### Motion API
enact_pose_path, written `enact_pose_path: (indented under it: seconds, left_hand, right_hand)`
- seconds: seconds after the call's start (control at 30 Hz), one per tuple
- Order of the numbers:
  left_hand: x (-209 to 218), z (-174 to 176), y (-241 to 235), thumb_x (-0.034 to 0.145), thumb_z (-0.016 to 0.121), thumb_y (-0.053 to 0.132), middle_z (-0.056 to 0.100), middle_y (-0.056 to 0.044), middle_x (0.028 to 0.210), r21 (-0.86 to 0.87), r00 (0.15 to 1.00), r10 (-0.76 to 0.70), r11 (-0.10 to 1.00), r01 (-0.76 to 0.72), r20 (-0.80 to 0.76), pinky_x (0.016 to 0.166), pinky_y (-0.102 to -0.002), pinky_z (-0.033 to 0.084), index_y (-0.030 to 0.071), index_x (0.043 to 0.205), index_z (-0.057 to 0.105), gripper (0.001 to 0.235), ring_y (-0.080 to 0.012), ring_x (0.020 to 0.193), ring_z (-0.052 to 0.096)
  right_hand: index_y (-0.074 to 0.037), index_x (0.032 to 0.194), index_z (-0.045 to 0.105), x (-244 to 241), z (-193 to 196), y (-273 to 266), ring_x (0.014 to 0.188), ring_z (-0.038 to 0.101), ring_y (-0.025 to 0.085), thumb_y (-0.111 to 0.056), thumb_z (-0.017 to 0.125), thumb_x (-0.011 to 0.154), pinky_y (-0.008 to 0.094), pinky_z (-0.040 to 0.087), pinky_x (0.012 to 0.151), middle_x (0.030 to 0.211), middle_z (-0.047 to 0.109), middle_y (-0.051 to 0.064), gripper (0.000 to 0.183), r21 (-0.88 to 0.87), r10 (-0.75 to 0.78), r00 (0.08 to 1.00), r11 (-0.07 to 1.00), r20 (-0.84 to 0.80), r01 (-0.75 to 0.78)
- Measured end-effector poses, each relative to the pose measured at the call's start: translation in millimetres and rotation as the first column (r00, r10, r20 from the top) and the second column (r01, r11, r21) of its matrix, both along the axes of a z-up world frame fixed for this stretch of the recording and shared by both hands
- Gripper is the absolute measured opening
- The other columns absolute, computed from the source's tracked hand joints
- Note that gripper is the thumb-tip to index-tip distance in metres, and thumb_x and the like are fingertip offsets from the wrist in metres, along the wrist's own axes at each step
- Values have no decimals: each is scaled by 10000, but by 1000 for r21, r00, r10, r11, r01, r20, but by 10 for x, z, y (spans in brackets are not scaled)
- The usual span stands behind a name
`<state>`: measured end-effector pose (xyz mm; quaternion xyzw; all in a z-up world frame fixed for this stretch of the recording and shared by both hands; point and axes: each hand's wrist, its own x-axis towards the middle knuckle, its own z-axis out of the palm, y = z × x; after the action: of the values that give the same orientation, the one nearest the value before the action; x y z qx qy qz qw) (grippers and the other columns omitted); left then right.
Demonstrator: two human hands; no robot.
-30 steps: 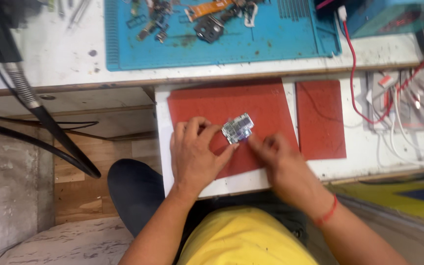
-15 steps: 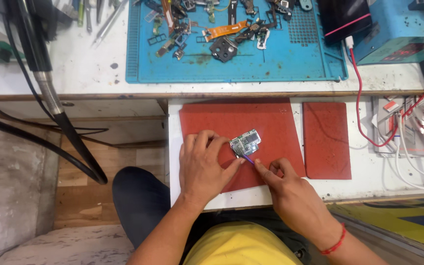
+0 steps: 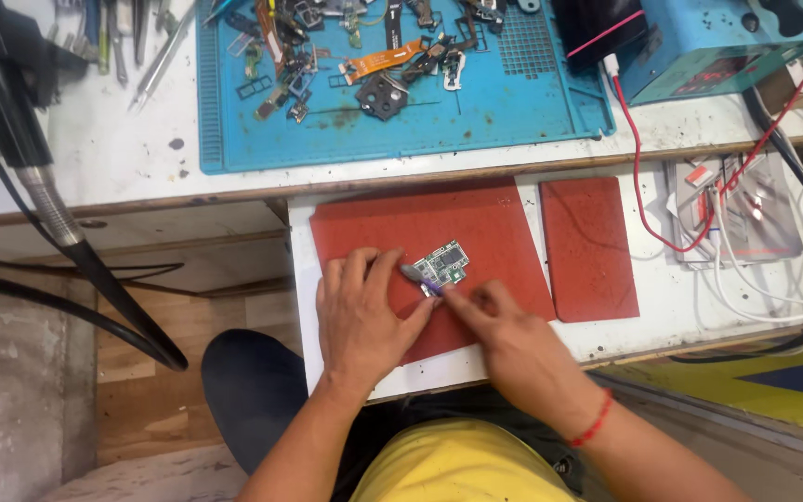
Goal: The person uses a hot air gun to apply heat to a small circuit board placed on a red mat. They hold the board steady with one hand while directing the hot air nozzle with the other, focusing on specific components. The person occasionally adjusts the board's position to target different areas.
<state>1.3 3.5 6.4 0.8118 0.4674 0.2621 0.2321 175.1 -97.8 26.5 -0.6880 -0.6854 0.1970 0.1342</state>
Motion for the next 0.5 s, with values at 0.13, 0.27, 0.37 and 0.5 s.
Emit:
enact_pose_path:
  seconds: [0.13, 0.27, 0.37, 0.5]
  left_hand:
    - [3, 11, -19, 639, 889, 396, 588, -63, 1115, -15, 1000, -1, 1000, 2, 18, 898, -463, 414, 107, 1141, 708, 607, -299, 1047, 505]
    - [-2, 28, 23, 672, 882, 388, 589, -51, 1103, -11, 999, -47, 999, 47, -22, 892, -449, 420, 153, 1069, 742, 482, -287, 1026, 508]
    - [-1, -16, -43, 695, 879, 384, 586, -47, 1098, -4, 999, -43, 999, 43, 5, 891, -445, 423, 144, 1062, 743, 459, -283, 1036, 509]
    - [2, 26, 0, 656, 886, 384, 591, -38, 1083, 45, 998, -17, 999, 14, 57, 889, -451, 421, 138, 1018, 753, 458, -283, 1018, 510]
  right_hand:
    - [-128, 1477, 501, 94, 38, -61, 779, 681, 387, 50, 507, 761, 466, 563, 645, 1129, 579, 182, 738, -24, -93, 991, 995, 95, 96]
    - [-162, 1500, 485, 104, 13, -49, 771, 675, 386, 32, 500, 803, 469, 560, 664, 1112, 589, 156, 723, -75, -142, 986, 986, 87, 149]
    - [-139, 1466, 500, 115, -47, -120, 793, 674, 394, 41, 492, 805, 479, 551, 673, 1092, 587, 170, 685, -40, -90, 996, 995, 17, 91]
    - [-127, 1477, 507, 81, -50, -36, 791, 662, 386, 58, 469, 772, 460, 558, 703, 1031, 569, 180, 730, 100, -91, 996, 991, -23, 93]
